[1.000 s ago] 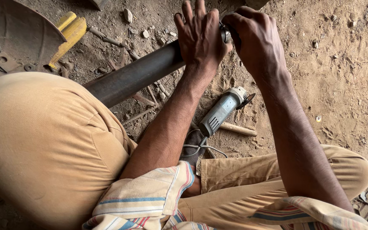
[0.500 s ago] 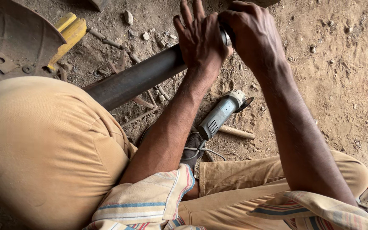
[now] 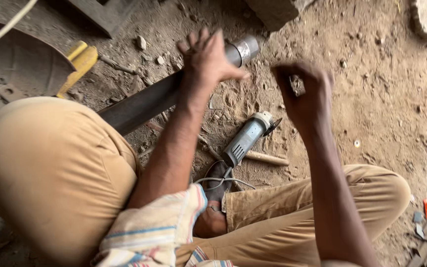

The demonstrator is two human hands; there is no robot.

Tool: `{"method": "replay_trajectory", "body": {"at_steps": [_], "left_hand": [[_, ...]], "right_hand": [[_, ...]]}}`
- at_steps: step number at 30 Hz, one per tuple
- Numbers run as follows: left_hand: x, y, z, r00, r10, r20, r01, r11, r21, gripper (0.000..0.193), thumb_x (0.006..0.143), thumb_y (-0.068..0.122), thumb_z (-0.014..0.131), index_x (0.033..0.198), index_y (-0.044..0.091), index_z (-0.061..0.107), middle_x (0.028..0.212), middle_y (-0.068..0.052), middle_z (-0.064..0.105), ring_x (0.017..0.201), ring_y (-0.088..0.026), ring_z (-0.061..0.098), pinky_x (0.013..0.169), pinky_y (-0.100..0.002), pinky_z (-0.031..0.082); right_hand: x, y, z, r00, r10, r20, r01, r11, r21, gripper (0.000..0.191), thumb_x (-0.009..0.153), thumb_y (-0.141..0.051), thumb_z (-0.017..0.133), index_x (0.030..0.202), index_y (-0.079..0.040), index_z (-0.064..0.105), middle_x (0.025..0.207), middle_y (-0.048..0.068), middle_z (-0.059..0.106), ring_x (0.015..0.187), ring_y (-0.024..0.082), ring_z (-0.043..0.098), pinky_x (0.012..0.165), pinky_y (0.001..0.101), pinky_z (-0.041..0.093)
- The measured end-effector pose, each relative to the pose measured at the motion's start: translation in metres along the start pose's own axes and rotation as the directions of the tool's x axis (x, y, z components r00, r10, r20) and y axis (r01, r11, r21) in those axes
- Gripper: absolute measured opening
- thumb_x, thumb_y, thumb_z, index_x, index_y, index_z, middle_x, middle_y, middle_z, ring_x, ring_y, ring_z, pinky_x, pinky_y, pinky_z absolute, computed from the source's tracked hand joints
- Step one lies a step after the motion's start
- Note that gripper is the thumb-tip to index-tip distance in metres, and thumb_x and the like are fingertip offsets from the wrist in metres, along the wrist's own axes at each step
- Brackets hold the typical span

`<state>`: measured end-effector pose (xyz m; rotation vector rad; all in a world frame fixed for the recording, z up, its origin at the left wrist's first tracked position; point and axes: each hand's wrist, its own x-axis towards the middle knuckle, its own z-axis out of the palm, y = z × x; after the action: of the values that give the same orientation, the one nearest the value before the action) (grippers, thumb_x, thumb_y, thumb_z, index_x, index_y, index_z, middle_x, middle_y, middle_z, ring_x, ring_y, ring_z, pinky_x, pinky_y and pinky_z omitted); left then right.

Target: The person sits on the ground and assembles a bundle of small metal cylinders. They then pick up a long metal pipe and slide the cylinders onto it one by one, arranging them in a row along the pipe's length.

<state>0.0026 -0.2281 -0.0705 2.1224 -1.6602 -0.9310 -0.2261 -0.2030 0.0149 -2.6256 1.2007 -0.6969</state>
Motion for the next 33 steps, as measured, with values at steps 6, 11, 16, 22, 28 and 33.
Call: {"method": "replay_trajectory", "body": {"at_steps": [6,11,16,22,28,33], "left_hand": [[-0.012,-0.006,-0.009,0.971,-0.169,0.171,0.139,0.975,0.174,0.079,0.067,0.043,0.091,0.129,0.005,0.062,0.119,-0.015,0.070,0.103,-0.030,0.068,0.113,-0.058,0.035],[-0.026,0.002,-0.001,0.983,-0.170,0.064,0.152,0.963,0.223,0.070,0.067,0.035,0.091,0.121,0.000,0.063,0.098,-0.013,0.066,0.081,-0.025,0.065,0.076,-0.043,0.056],[-0.024,-0.004,0.020,0.993,-0.108,-0.050,0.118,0.956,0.270,0.063,0.070,0.030,0.090,0.120,0.002,0.065,0.102,-0.013,0.067,0.083,-0.024,0.065,0.077,-0.040,0.055],[-0.028,-0.009,0.066,0.849,0.273,-0.452,0.114,0.741,0.661,0.064,0.087,0.028,0.086,0.139,0.005,0.057,0.113,-0.017,0.071,0.092,-0.028,0.067,0.083,-0.044,0.054],[-0.016,0.003,0.054,0.908,0.110,-0.404,0.065,0.916,0.396,0.110,0.062,0.052,0.093,0.148,0.009,0.041,0.143,-0.017,0.053,0.123,-0.033,0.056,0.104,-0.056,0.043],[0.006,0.011,0.056,0.673,0.269,-0.689,-0.166,0.963,0.214,0.118,0.044,0.067,0.098,0.138,0.012,0.050,0.139,-0.020,0.057,0.129,-0.045,0.052,0.099,-0.071,0.039]], "right_hand": [[-0.131,-0.027,-0.052,0.910,0.409,0.065,-0.414,0.895,0.168,0.012,0.097,-0.010,0.076,0.109,-0.013,0.079,0.103,0.005,0.080,0.090,0.014,0.078,0.073,0.0286,0.064],[-0.170,-0.025,-0.061,0.875,0.484,-0.019,-0.450,0.825,0.342,0.019,0.095,-0.006,0.076,0.113,-0.014,0.078,0.105,0.004,0.080,0.094,0.013,0.079,0.080,0.0284,0.066],[-0.175,-0.022,-0.062,0.876,0.482,-0.015,-0.463,0.850,0.252,0.016,0.097,-0.007,0.076,0.111,-0.014,0.078,0.100,0.004,0.080,0.089,0.014,0.079,0.076,0.0287,0.067],[-0.163,-0.018,-0.050,0.917,0.398,-0.023,-0.380,0.890,0.252,0.015,0.097,-0.009,0.077,0.111,-0.015,0.078,0.103,0.005,0.080,0.092,0.014,0.079,0.075,0.0290,0.066],[-0.147,-0.021,-0.038,0.933,0.358,0.027,-0.358,0.925,0.124,0.013,0.096,-0.011,0.079,0.109,-0.015,0.079,0.102,0.005,0.080,0.089,0.016,0.079,0.073,0.0313,0.065],[-0.136,-0.024,-0.029,0.937,0.347,0.035,-0.349,0.927,0.139,0.014,0.098,-0.009,0.078,0.110,-0.015,0.079,0.104,0.004,0.080,0.091,0.014,0.078,0.078,0.0304,0.065]]}}
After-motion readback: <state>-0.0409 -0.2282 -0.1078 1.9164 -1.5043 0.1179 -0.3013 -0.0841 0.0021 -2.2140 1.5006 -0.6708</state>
